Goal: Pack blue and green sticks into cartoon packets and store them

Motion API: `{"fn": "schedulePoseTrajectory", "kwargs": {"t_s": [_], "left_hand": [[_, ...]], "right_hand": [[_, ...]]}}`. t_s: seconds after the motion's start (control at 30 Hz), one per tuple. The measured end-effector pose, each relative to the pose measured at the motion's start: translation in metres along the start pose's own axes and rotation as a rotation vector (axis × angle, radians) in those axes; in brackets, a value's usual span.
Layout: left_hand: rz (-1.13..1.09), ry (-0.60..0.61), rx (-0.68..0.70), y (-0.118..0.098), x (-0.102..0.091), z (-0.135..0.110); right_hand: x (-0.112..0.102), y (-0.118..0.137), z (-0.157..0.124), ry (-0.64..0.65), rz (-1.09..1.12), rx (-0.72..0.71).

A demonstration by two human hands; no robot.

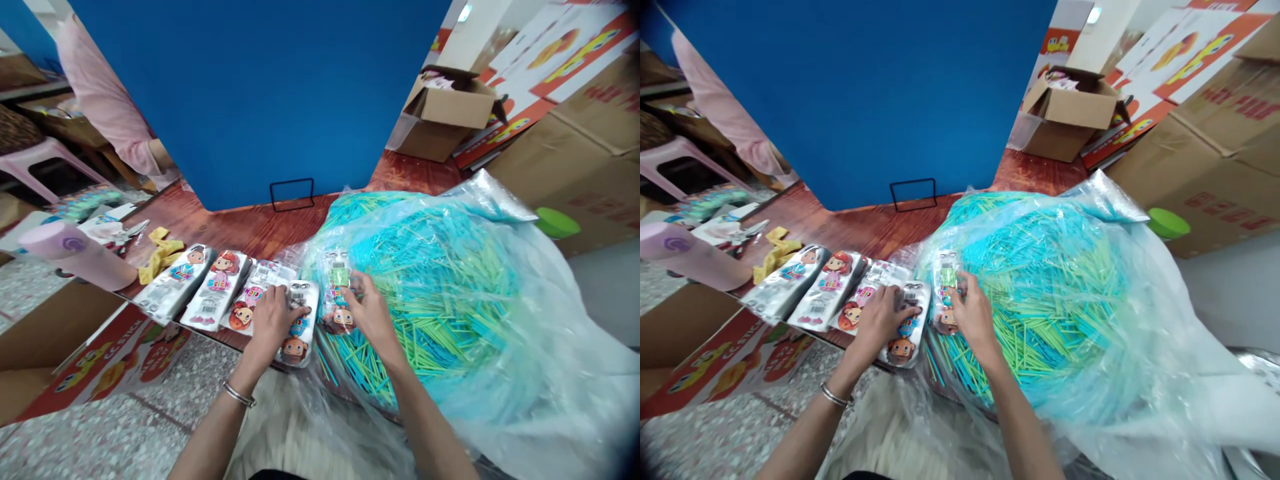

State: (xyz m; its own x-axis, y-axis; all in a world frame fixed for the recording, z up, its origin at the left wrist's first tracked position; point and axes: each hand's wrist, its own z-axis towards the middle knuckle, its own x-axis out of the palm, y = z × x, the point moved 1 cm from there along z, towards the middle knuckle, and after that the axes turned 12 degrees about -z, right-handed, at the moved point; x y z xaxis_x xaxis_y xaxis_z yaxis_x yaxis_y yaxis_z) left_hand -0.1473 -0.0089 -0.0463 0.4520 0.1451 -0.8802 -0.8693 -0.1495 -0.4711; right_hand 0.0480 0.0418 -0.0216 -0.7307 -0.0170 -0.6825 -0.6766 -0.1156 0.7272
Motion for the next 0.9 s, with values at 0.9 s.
{"fn": "schedulePoseTrajectory", "kwargs": {"t_s": [0.9], "left_hand": [[0.059, -0.094, -0.038, 0.002, 0.0, 0.011]], "right_hand": [[-0.074, -0.123, -0.085, 0.068, -1.022, -0.132]]}}
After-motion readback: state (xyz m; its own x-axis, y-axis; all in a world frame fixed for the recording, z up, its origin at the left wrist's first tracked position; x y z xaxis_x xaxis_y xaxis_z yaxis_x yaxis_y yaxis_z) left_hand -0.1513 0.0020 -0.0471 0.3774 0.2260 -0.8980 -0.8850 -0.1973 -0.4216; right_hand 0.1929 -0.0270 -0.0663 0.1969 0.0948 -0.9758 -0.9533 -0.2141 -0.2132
